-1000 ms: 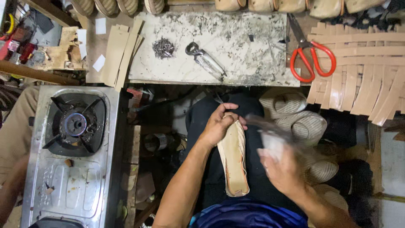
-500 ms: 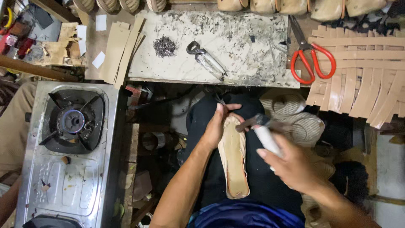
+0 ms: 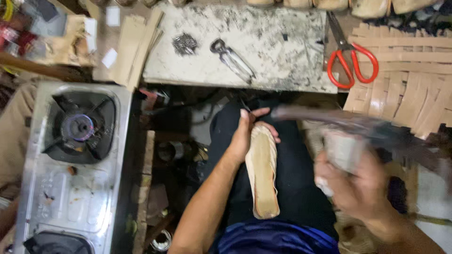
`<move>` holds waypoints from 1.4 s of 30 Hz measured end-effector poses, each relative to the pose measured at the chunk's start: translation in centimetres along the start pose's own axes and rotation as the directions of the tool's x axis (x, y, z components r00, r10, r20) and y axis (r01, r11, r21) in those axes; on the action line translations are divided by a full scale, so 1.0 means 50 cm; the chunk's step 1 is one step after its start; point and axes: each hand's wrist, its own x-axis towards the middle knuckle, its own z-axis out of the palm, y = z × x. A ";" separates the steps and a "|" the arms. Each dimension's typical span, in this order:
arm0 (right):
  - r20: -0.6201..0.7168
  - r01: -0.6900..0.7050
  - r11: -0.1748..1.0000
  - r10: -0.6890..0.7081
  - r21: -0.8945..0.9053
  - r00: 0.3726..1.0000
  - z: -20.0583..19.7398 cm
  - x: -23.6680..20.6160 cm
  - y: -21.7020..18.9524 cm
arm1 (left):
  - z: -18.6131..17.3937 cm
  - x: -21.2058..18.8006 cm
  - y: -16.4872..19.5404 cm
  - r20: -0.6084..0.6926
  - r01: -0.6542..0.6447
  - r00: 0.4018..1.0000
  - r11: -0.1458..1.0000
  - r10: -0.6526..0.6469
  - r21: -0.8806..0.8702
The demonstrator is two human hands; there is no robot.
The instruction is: The person sits on the floor holding a woven shoe on their lap. They trim the edge of the insole with a small blade, press the insole flat, fit a strap across the shoe, and hammer the sole and strap with a hammer to secure them.
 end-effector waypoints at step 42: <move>0.174 -0.043 0.960 0.094 -0.276 0.980 0.072 0.014 0.107 | 0.003 0.010 0.032 -0.003 -0.139 0.990 0.990 0.139 -0.037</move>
